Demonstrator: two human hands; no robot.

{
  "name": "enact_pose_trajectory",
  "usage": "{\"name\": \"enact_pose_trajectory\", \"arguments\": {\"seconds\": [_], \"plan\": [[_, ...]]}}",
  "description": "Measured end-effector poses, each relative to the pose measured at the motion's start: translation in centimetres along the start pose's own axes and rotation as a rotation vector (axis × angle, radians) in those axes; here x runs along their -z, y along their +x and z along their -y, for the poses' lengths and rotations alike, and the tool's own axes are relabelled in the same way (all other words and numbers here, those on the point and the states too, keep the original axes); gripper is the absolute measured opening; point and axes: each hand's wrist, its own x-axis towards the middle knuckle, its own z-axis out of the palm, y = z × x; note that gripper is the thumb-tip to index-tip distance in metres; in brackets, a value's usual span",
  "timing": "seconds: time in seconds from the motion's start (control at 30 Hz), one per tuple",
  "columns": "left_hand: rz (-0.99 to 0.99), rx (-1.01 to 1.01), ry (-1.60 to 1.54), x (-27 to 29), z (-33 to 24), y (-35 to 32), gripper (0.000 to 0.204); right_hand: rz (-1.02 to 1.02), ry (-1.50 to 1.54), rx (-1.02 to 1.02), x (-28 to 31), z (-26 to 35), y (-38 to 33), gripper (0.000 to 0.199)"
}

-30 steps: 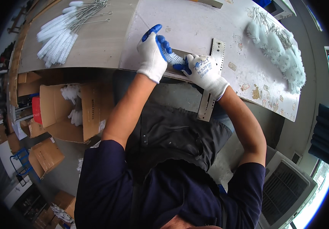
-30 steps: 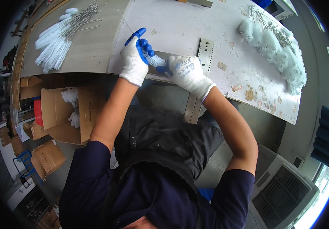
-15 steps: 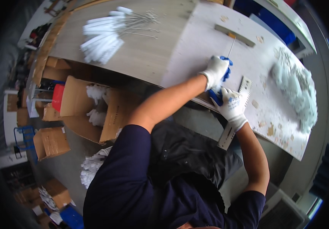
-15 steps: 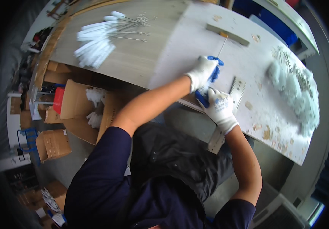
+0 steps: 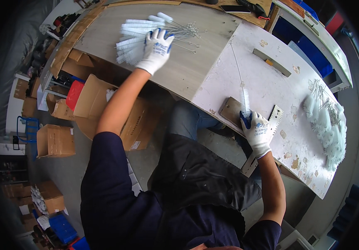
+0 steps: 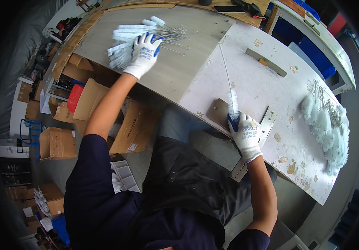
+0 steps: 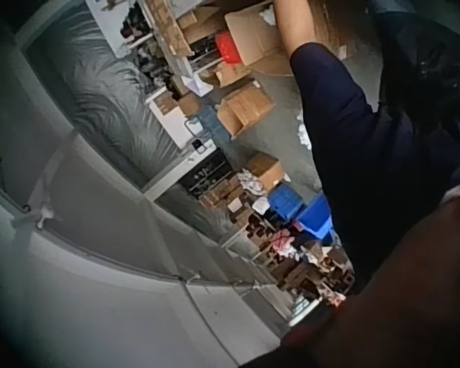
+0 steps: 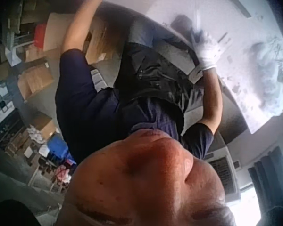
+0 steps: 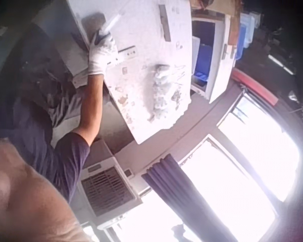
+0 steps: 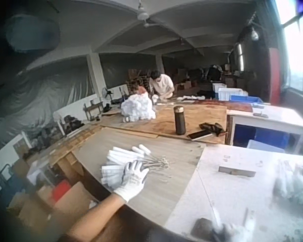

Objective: The person inserts white bristle heads onto metal wire rods using a wooden jig on a workbench. They repeatedly pick up a rod, align it with a bristle head, and push the assembly through the jig to secure the parts. The finished brushes are placed in a pile on the table.

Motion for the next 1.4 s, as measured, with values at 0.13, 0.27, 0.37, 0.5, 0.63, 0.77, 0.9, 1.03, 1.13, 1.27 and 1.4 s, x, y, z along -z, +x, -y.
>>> {"name": "enact_pose_trajectory", "arguments": {"seconds": [0.13,0.27,0.37,0.5,0.63,0.77,0.9,1.03,1.13,1.27,1.4], "plan": [[0.115,-0.181,0.130,-2.3,5.0,0.1,0.037,-0.073,0.008,0.057,-0.2,-0.6,-0.3,0.040],[-0.135,-0.290,0.186,-1.0,6.9,1.9,0.036,-0.091,0.102,0.061,0.0,-0.5,-0.3,0.039],[-0.303,-0.295,0.042,2.4,3.1,3.6,0.037,-0.144,0.195,0.005,-0.3,-1.7,-0.8,0.036],[-0.188,-0.193,-0.436,3.5,-7.4,1.9,0.036,-0.234,0.316,-0.056,0.7,-1.4,-0.3,0.026],[0.446,0.413,-1.264,2.0,-15.2,-0.6,0.027,-0.288,0.465,-0.206,-0.5,-2.1,0.1,0.034],[0.456,0.579,-1.511,0.8,-15.8,-0.1,0.025,-0.379,0.917,-0.405,-0.5,-4.3,-0.3,0.023],[0.404,0.593,-1.584,0.4,-15.8,-0.7,0.026,-0.550,1.325,-0.559,2.1,-10.2,-0.8,0.018],[0.305,0.528,-1.544,0.1,-16.5,-1.1,0.028,-0.738,1.498,-0.827,7.0,-20.0,-0.8,0.067],[0.255,0.529,-1.551,-0.5,-16.6,-1.3,0.029,-0.628,1.494,-1.008,6.8,-21.6,-2.5,0.078],[0.228,0.580,-1.526,0.0,-17.0,-1.4,0.029,-0.506,1.532,-0.935,5.7,-16.6,-4.1,0.056],[0.119,0.826,-1.874,-0.3,-18.6,-0.1,0.026,-0.181,1.409,-0.676,5.1,-6.9,-2.2,0.043]]}}
